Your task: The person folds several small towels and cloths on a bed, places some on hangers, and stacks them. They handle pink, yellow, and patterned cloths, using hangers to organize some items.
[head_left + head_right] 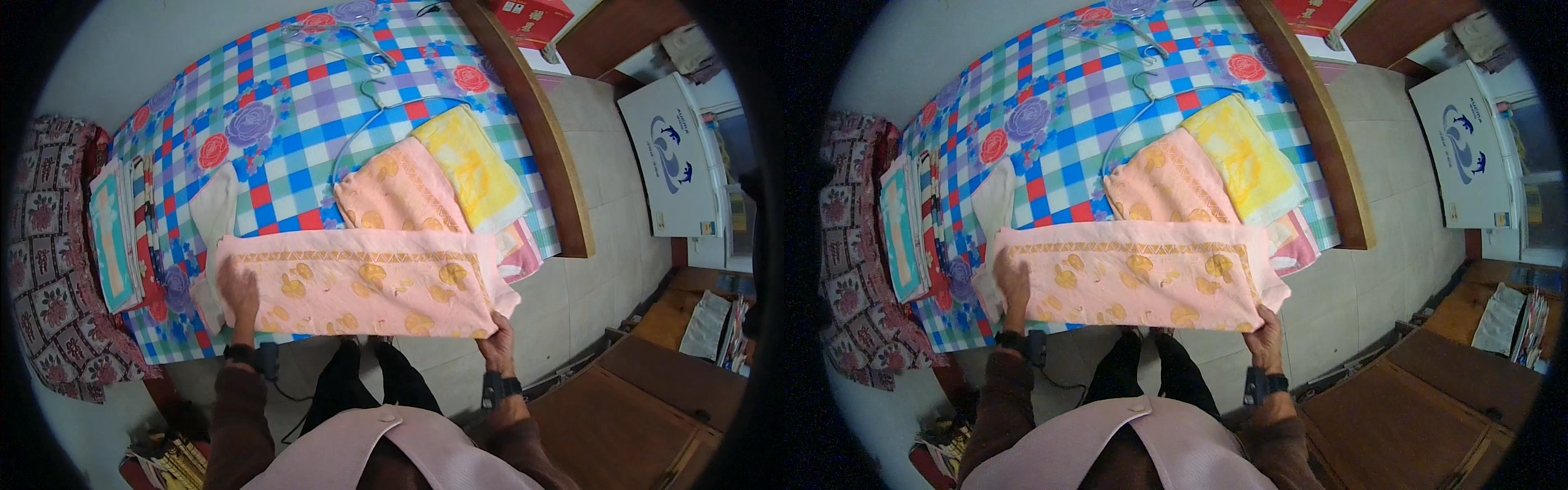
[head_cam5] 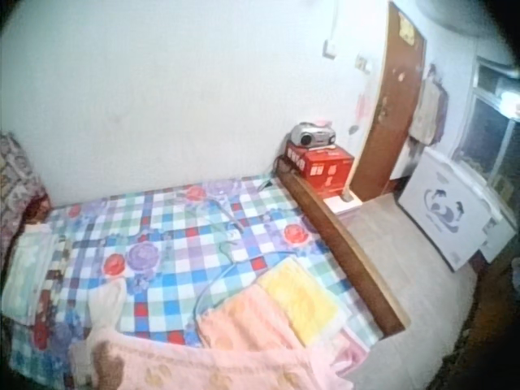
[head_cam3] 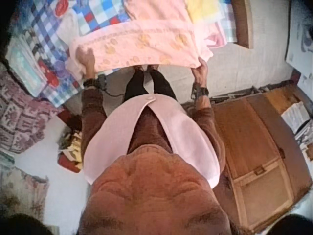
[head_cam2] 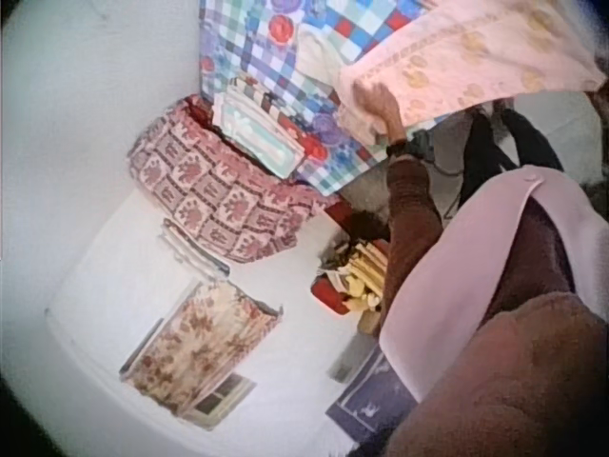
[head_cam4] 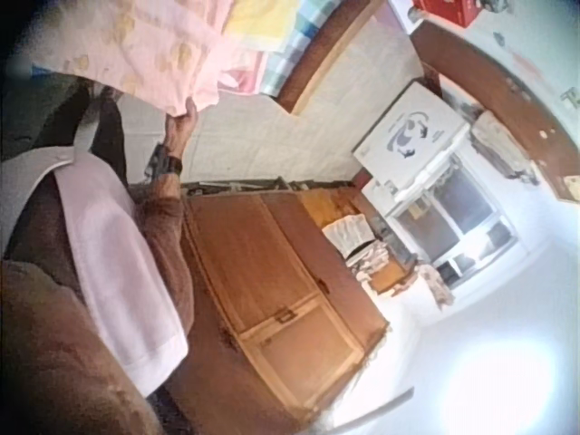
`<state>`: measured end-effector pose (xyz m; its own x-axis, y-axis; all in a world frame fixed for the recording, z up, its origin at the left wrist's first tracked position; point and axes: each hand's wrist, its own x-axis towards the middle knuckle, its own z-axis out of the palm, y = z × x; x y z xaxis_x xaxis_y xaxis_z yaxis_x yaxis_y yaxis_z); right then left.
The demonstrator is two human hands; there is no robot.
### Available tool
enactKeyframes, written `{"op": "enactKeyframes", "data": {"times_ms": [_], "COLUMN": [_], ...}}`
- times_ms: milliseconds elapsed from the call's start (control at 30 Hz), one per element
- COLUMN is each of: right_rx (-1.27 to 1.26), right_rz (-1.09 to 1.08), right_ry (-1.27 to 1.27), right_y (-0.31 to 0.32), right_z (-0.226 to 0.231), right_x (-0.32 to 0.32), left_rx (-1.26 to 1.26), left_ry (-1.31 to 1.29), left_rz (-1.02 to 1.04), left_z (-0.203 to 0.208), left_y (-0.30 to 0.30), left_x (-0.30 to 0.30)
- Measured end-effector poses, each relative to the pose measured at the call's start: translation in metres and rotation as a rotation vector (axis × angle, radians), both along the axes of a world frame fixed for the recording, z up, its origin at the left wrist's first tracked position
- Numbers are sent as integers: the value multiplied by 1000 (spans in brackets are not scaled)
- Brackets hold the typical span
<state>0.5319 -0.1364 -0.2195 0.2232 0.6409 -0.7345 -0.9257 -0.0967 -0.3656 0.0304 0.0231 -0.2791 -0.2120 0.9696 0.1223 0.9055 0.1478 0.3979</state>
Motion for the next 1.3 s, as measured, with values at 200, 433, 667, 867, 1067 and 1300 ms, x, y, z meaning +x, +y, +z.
{"op": "enactKeyframes", "data": {"times_ms": [200, 433, 667, 867, 1067, 1300], "right_rx": [5, 65, 18, 95, 63, 110], "right_rz": [-129, -364, -404, -432, -423, -337], "right_ry": [-675, -752, -661, -488, -579, -575], "right_y": [-71, -166, -180, -162, -146, -119], "right_z": [121, 204, 178, 175, 167, 193], "right_x": [49, 109, 110, 101, 99, 89], "left_rx": [-307, -446, -660, -445, -55, 319], "left_ry": [-711, -724, -1297, -1238, -826, -591], "left_rz": [-180, 19, 234, 4, -353, -750], "left_z": [-18, -47, -38, 1, 67, 138], "left_y": [119, 185, 198, 205, 175, 120], "left_x": [147, 200, 210, 226, 256, 257]}}
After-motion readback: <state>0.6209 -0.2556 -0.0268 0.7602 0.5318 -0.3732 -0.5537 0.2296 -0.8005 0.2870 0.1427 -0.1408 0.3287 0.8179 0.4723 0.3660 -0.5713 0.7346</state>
